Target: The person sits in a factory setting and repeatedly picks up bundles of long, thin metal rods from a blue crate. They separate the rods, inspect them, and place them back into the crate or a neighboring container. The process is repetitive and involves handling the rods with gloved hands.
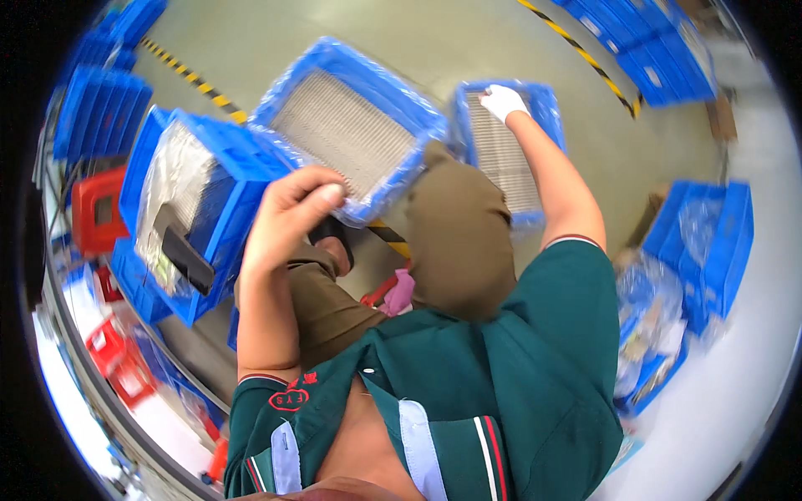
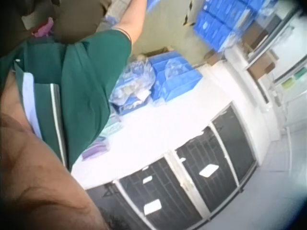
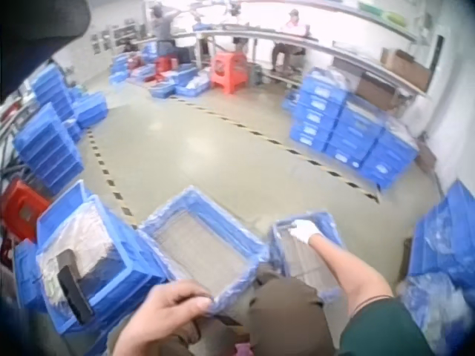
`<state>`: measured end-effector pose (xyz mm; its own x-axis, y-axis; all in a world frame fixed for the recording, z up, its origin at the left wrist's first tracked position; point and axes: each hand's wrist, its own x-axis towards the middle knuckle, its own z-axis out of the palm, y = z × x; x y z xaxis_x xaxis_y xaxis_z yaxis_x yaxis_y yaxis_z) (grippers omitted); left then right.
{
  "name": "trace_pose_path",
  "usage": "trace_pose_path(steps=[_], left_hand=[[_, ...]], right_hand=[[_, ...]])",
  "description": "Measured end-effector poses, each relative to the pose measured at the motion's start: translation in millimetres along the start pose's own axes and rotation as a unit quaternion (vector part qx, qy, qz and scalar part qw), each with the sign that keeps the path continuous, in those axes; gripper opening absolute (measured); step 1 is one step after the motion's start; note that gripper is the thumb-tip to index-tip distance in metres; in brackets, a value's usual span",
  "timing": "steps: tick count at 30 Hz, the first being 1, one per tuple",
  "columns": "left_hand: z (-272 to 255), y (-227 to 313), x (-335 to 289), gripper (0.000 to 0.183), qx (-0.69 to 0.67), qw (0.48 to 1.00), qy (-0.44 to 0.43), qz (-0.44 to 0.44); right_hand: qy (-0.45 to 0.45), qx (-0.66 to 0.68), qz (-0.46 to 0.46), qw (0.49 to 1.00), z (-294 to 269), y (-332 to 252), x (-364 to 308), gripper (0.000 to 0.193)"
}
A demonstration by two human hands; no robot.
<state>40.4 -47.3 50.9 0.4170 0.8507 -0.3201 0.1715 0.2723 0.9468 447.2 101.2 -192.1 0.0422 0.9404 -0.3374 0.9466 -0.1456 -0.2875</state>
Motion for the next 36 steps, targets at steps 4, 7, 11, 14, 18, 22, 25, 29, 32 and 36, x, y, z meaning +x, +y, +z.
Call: trace_pose_path(steps=[4, 7, 11, 14, 18, 22, 25, 29, 32, 36], left_hand=[[10.7, -7.9, 7.8, 0.021, -0.029, 0.999, -0.001, 0.019], [20.3, -10.2, 16.0, 0.023, -0.008, 1.0, -0.001, 0.002], [26.9, -17.6, 31.2, 0.023, 0.016, 1.0, 0.003, -0.012], [30.3, -22.3, 42.8, 0.022, -0.007, 1.0, 0.012, -0.016], [34.1, -26.3, 51.0, 0.022, -0.01, 0.999, 0.029, -0.028], [32.3, -31.9, 57.2, 0.022, 0.002, 0.999, 0.031, -0.036], [33.6, -33.3, 59.5, 0.021, 0.006, 0.998, 0.042, -0.045], [34.3, -34.0, 61.4, 0.021, 0.008, 0.997, 0.055, -0.051], [35.1, -32.7, 62.8, 0.021, 0.014, 0.997, 0.052, -0.055], [33.8, -34.9, 65.3, 0.021, 0.012, 0.997, 0.05, -0.051]], right_hand=[[-0.044, -0.011, 0.199, 0.979, 57.9, 136.9, -96.9, 0.043], [-0.037, 0.064, 0.294, 0.953, 79.6, 173.7, -174.8, 0.037], [-0.008, 0.037, 0.301, 0.953, 99.4, 179.9, -213.9, 0.031], [-0.003, -0.029, 0.242, 0.97, 100.4, 163.3, -205.1, 0.028], [0.074, -0.124, 0.078, 0.987, 100.0, 140.1, -171.7, 0.025], [0.058, -0.199, 0.049, 0.977, 114.2, 143.3, -127.3, 0.027], [0.021, -0.218, 0.035, 0.975, 117.6, 148.2, -102.9, 0.021], [0.015, -0.211, 0.005, 0.977, 122.4, 151.0, -95.2, 0.019], [-0.004, -0.198, -0.012, 0.98, 112.5, 146.8, -90.9, 0.017], [-0.001, -0.169, -0.065, 0.983, 119.8, 145.4, -101.4, 0.012]])
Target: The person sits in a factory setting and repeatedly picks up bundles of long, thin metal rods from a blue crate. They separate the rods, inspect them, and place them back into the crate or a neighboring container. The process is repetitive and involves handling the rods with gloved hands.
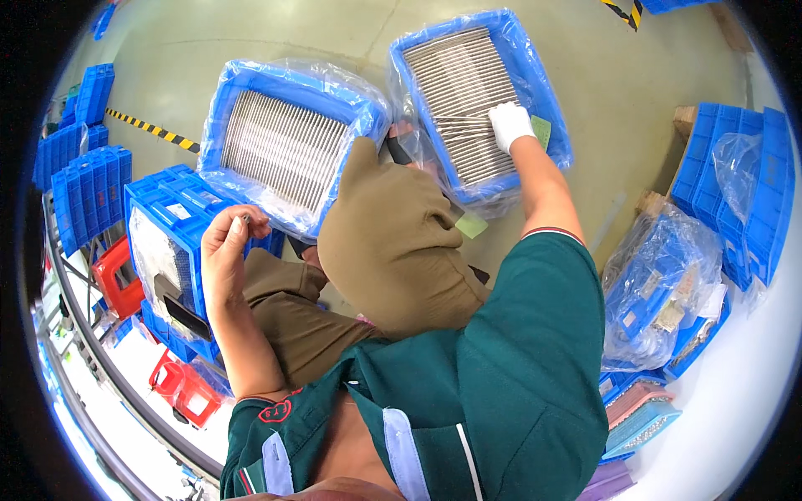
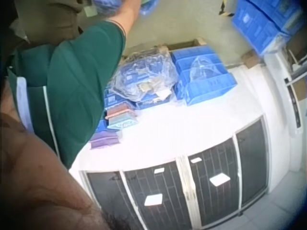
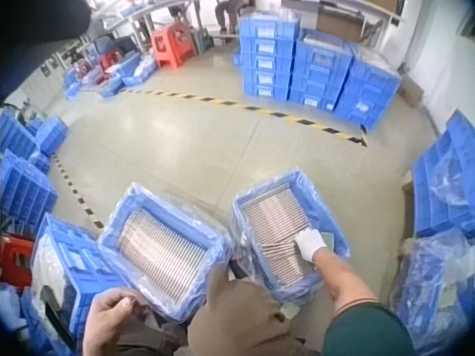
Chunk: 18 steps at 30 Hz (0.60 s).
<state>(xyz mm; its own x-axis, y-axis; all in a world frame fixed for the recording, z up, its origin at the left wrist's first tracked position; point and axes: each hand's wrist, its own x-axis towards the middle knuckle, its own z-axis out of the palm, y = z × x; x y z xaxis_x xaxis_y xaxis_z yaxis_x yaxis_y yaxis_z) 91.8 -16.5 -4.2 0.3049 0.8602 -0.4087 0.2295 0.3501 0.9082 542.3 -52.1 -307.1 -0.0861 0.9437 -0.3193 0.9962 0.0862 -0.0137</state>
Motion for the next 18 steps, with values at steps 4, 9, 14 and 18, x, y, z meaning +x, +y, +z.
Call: trace_pose_path(steps=[4, 9, 14, 18], left_hand=[[1.3, 2.3, -3.1, 0.022, 0.003, 1.0, 0.009, 0.006], [-1.9, 2.9, -8.7, 0.022, 0.017, 1.0, 0.016, 0.011], [-4.5, 4.9, -17.0, 0.022, 0.01, 0.999, -0.007, 0.03], [-13.2, 4.9, -22.2, 0.02, -0.003, 0.999, 0.016, 0.044]], right_hand=[[-0.082, 0.089, 0.093, 0.988, 7.0, -18.4, -25.2, 0.015], [-0.125, 0.129, 0.107, 0.978, 4.3, -34.7, -49.7, 0.019], [-0.122, 0.205, 0.146, 0.96, 23.5, -39.5, -57.6, 0.021], [-0.161, 0.223, 0.182, 0.944, -5.1, -54.9, -51.1, 0.034]])
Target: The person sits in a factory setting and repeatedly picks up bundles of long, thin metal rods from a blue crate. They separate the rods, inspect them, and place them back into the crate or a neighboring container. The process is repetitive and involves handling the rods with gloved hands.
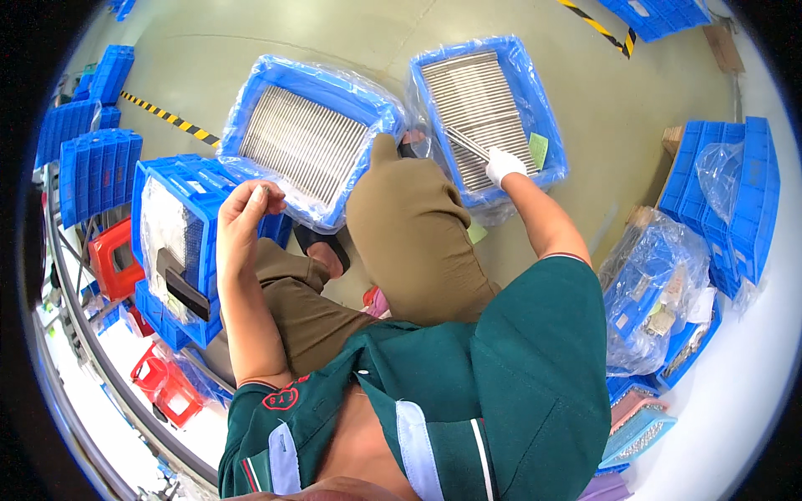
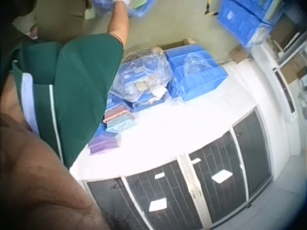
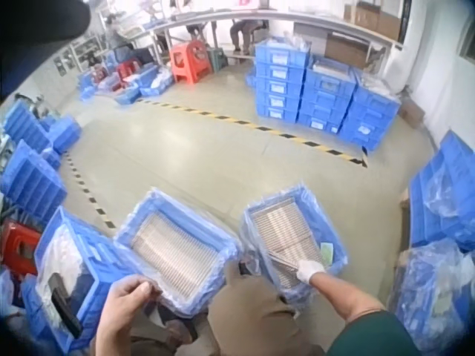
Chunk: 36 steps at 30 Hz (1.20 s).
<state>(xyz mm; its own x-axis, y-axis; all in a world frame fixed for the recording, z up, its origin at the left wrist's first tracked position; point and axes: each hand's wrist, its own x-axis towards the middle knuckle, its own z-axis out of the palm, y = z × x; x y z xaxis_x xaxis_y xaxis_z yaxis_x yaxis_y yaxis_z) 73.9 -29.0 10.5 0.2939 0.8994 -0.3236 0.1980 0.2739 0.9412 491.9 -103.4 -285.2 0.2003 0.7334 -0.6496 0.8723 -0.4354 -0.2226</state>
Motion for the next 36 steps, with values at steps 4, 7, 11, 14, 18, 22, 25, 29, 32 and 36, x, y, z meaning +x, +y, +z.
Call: trace_pose_path(steps=[4, 7, 11, 14, 18, 22, 25, 29, 32, 36], left_hand=[[-16.2, 3.5, -5.7, 0.025, 0.014, 1.0, 0.024, 0.009], [-25.7, 9.4, -4.8, 0.025, -0.022, 0.999, 0.025, 0.035], [-34.3, 11.4, -13.1, 0.026, -0.062, 0.995, 0.043, 0.057], [-39.5, 11.5, -12.8, 0.031, -0.099, 0.991, 0.048, 0.073], [-44.3, 12.7, -4.9, 0.033, -0.176, 0.978, 0.075, 0.077], [-62.9, 18.1, -15.4, 0.03, -0.294, 0.945, 0.105, 0.098], [-80.7, 18.8, -18.9, 0.029, -0.372, 0.91, 0.125, 0.131], [-103.5, 16.5, -24.5, 0.029, -0.463, 0.855, 0.142, 0.185], [-106.3, 14.9, -24.2, 0.031, -0.505, 0.824, 0.148, 0.21], [-106.5, 12.2, -27.9, 0.032, -0.482, 0.837, 0.173, 0.196]], right_hand=[[0.029, 0.065, -0.007, 0.997, 4.1, -3.7, -1.0, 0.052], [0.074, 0.166, 0.032, 0.983, 11.1, 4.3, -1.0, 0.055], [0.182, 0.17, -0.116, 0.961, -59.8, -50.2, -50.3, 0.054], [0.197, 0.306, -0.127, 0.923, -116.3, -104.6, -78.2, 0.042], [0.179, 0.443, -0.254, 0.841, -195.2, -193.3, -158.9, 0.022], [0.14, 0.492, -0.328, 0.794, -212.4, -279.8, -210.1, 0.018], [0.128, 0.439, -0.35, 0.817, -200.6, -327.2, -212.3, 0.022], [0.086, 0.361, -0.397, 0.84, -172.6, -374.7, -210.7, 0.022], [0.058, 0.345, -0.422, 0.836, -151.8, -397.0, -214.0, 0.019], [0.042, 0.357, -0.394, 0.846, -134.0, -399.8, -207.3, 0.018]])
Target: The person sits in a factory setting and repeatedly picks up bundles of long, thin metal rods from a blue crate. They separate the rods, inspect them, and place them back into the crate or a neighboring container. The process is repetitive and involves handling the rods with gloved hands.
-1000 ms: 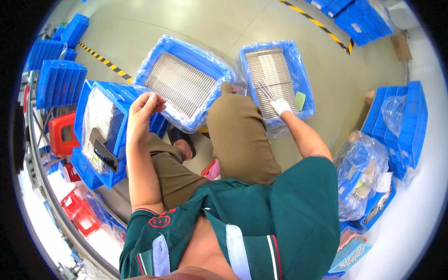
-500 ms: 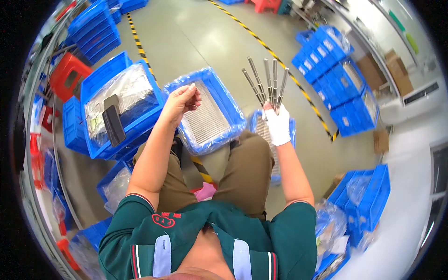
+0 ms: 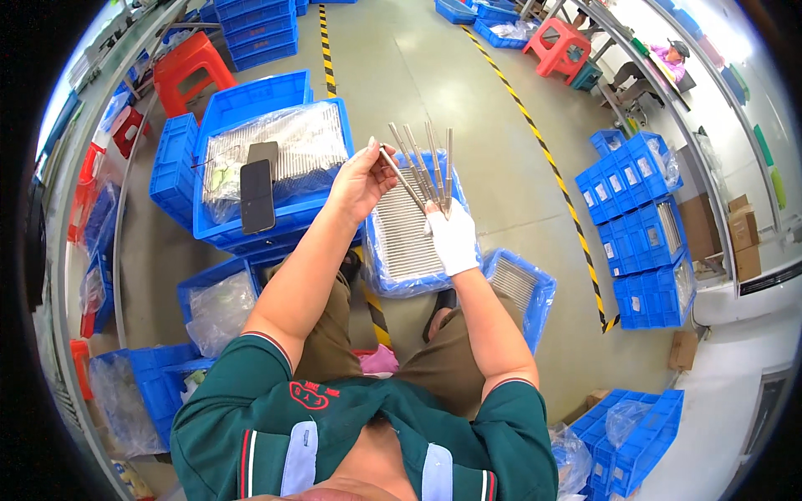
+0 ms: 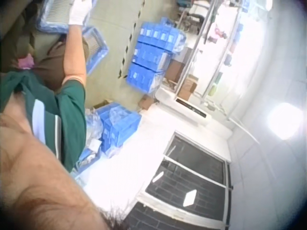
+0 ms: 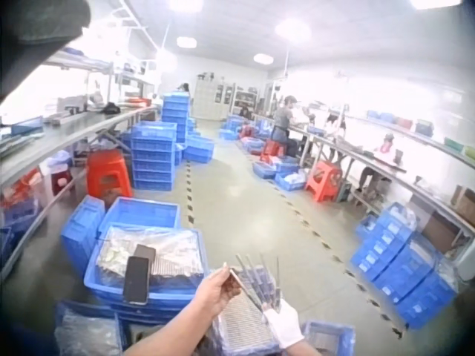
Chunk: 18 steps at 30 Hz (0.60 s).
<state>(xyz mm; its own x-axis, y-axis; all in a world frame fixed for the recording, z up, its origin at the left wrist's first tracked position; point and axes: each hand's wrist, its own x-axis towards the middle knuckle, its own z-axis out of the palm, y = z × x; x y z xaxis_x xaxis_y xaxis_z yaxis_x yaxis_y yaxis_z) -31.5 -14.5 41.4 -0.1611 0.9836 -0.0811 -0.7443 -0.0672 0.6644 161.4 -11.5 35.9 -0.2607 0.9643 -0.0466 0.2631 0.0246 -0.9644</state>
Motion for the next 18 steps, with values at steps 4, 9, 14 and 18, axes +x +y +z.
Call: trace_pose_path(steps=[4, 9, 14, 18], left_hand=[[0.7, -14.2, -1.2, 0.029, 0.083, 0.996, 0.01, -0.015], [16.9, -39.2, -10.7, 0.025, 0.119, 0.992, -0.005, -0.049], [18.5, -36.9, -8.3, 0.023, 0.124, 0.989, -0.016, -0.079], [25.6, -48.0, -16.3, 0.025, 0.234, 0.97, -0.036, -0.06]], right_hand=[[0.0, 0.051, -0.011, 0.999, 5.0, 3.2, 5.5, 0.014], [0.03, 0.071, -0.034, 0.996, 4.6, 2.5, 13.9, 0.014], [0.054, 0.009, -0.076, 0.996, -1.9, 16.0, 19.8, 0.015], [0.039, 0.006, -0.034, 0.999, -6.8, 8.4, 15.4, 0.023]])
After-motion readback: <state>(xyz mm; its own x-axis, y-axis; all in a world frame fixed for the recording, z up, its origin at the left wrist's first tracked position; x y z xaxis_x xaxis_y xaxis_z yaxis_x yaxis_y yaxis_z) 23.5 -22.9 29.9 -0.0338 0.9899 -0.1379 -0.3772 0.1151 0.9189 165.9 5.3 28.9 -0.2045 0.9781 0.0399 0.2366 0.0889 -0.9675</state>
